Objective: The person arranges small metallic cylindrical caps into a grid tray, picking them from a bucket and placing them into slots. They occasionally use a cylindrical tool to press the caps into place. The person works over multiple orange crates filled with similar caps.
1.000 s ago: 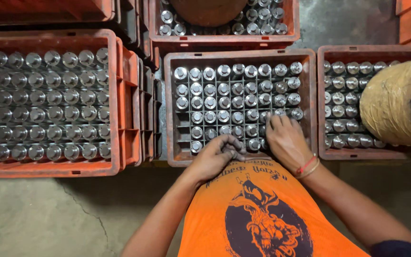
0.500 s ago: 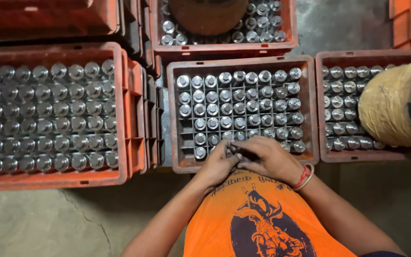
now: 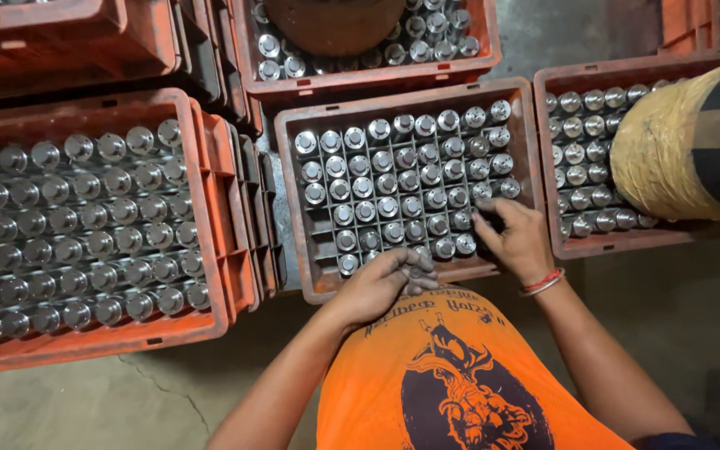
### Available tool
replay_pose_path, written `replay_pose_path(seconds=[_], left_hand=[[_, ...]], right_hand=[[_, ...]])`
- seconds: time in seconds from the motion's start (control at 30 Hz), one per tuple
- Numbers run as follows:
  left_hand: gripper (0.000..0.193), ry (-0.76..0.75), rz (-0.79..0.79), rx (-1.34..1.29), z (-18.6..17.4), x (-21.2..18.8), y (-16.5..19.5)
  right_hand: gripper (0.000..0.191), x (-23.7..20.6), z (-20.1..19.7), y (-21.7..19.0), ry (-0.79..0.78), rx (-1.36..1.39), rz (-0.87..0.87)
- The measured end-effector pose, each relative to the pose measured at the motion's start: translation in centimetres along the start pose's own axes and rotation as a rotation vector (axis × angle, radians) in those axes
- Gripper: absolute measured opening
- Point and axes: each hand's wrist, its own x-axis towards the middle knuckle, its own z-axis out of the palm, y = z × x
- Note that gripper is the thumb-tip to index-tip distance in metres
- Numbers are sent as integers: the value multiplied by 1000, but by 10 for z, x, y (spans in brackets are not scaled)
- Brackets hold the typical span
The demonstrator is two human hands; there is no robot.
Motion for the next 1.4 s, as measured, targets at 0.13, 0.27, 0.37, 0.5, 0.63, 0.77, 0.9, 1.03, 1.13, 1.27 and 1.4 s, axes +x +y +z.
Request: replay_pose_path(seconds=[0.13, 0.27, 0.37, 0.5, 0.63, 0.77, 0.9, 1.03, 1.13, 1.27, 1.4], left_hand=[[30, -2, 78, 113, -4, -2, 2], [25, 49, 9, 157, -11, 5, -3], [23, 56, -29, 90, -17, 7, -7], [23, 51, -64, -23, -25, 6, -10], [23, 24, -33, -16, -28, 15, -17], [17, 32, 32, 45, -29, 26, -26], [17, 99, 105, 240, -29, 27, -26], [23, 27, 106, 120, -26, 26, -14], [26, 21, 65, 265, -24, 29, -8], [20, 34, 5, 301, -21, 33, -16], [28, 5, 6, 202, -28, 35, -32]], right_hand=[[18, -6, 20, 3, 6, -114, -122], [19, -16, 32, -4, -102, -324, -66], [32, -29, 30, -17, -166, -396, -88], [38, -41, 22, -38, -140, -466, -153], [35, -38, 18, -47, -136, -398, -35], [24, -35, 28, -45, -119, 105, 221], [17, -44, 42, -46, -250, 416, 326], [17, -43, 40, -46, -346, 561, 429], [15, -38, 28, -45, -202, 424, 292], [13, -33, 9, -35, -6, -188, -52], [12, -31, 11, -23, -148, -445, -172]])
